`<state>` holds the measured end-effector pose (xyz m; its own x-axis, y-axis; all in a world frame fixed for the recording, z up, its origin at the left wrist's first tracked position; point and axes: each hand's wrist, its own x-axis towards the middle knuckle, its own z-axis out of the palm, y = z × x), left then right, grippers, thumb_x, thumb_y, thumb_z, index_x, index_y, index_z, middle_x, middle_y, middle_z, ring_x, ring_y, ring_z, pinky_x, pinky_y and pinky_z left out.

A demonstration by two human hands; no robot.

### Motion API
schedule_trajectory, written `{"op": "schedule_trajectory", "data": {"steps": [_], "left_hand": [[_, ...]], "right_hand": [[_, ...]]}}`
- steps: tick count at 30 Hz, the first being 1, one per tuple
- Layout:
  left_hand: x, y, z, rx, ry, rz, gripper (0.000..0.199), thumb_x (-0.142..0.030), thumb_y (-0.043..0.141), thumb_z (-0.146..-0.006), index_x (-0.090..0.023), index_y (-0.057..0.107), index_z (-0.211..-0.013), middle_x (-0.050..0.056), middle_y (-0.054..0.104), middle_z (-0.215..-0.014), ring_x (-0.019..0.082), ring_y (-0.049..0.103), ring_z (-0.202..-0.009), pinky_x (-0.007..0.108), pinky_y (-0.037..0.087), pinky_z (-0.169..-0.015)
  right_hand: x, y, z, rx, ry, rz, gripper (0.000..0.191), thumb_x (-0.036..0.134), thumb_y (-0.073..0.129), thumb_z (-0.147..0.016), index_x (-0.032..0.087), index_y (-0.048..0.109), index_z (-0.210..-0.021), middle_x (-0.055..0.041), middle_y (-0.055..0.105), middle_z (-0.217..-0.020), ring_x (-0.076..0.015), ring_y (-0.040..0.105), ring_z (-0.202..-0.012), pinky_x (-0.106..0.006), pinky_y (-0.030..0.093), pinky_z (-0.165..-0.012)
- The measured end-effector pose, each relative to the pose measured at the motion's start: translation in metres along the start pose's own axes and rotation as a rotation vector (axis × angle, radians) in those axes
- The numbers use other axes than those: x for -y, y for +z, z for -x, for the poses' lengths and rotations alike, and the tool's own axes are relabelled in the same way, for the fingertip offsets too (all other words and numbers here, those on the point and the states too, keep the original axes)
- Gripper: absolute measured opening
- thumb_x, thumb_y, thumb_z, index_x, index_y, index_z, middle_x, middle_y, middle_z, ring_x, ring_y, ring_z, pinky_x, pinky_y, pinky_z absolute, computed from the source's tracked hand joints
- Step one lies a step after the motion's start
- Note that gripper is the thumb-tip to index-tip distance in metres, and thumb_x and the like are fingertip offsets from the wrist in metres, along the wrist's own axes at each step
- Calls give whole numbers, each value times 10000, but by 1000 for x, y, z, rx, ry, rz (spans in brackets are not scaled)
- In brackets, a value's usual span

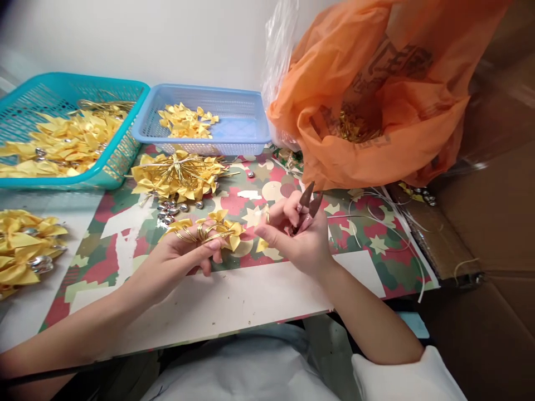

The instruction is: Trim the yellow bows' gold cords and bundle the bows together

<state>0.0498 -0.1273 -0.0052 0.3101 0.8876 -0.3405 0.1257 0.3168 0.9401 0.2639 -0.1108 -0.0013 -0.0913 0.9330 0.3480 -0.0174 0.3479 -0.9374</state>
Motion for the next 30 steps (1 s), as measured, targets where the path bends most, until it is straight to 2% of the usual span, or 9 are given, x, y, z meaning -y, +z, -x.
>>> {"op": "schedule_trajectory", "data": {"steps": [2, 4, 8, 11, 15, 21, 24, 26, 30], "left_hand": [[1, -2, -1, -17, -18, -5, 231, -398, 669, -822, -181, 649, -747, -13, 564, -669, 78, 469, -484, 188, 376, -432], [1, -3, -1, -46, 12, -21, 225, -394, 690, -801, -179, 656, -745, -11, 545, -707, 66, 427, -476, 191, 344, -418], [-1, -2, 0, -69, 71, -75, 244, -399, 703, -778, -167, 660, -717, -7, 509, -695, 70, 385, -491, 206, 299, -418], [1, -1, 0, -42, 60, -50, 281, -414, 705, -767, -171, 605, -668, -36, 433, -590, 77, 338, -490, 211, 256, -422], [1, -1, 0, -12, 43, 27, 326, -424, 734, -732, -174, 547, -638, -49, 424, -583, 67, 295, -489, 212, 216, -429], [1, 0, 0, -46, -17, 88, 362, -468, 772, -674, -175, 560, -664, -71, 413, -541, 55, 257, -461, 208, 189, -427], [4, 2, -1, -96, -21, 122, 369, -473, 801, -627, -182, 609, -749, -69, 451, -557, 62, 287, -461, 205, 228, -431], [5, 5, -2, -161, 10, 122, 385, -472, 825, -588, -182, 618, -734, -61, 466, -548, 80, 349, -480, 210, 281, -444], [5, 11, 0, -177, 38, 122, 374, -496, 813, -596, -173, 639, -666, 12, 603, -654, 166, 545, -650, 250, 442, -584]], "right_hand": [[0, 1, -1, 13, 9, 10, 467, 199, 757, -750, 240, 298, -672, 62, 564, -617, -98, 570, -541, -227, 430, -469], [-1, 7, 2, 108, 31, 30, 451, 175, 731, -757, 241, 295, -663, 58, 542, -599, -110, 583, -564, -230, 414, -473], [-5, 20, 9, 275, 66, 132, 423, 171, 693, -773, 241, 296, -647, 18, 624, -639, -91, 488, -499, -250, 372, -472], [-9, 26, 14, 262, 71, 103, 431, 182, 683, -779, 244, 278, -646, 1, 666, -666, -89, 464, -494, -252, 367, -475], [-12, 31, 18, 215, 116, -4, 457, 203, 696, -774, 250, 257, -657, -4, 712, -698, -115, 556, -557, -261, 420, -518], [-12, 35, 19, 175, 190, -20, 403, 242, 648, -793, 250, 267, -663, -55, 772, -905, -131, 610, -597, -273, 452, -536], [-19, 36, 22, 137, 103, 81, 349, 220, 606, -809, 243, 295, -652, -50, 755, -857, -137, 627, -643, -259, 430, -545], [-27, 37, 26, 138, 20, 152, 319, 193, 604, -795, 237, 324, -649, -15, 707, -741, -101, 534, -544, -245, 391, -522], [-38, 34, 24, 263, -170, 188, 169, 135, 580, -726, 226, 439, -707, 45, 578, -629, -69, 404, -472, -215, 352, -487]]}}
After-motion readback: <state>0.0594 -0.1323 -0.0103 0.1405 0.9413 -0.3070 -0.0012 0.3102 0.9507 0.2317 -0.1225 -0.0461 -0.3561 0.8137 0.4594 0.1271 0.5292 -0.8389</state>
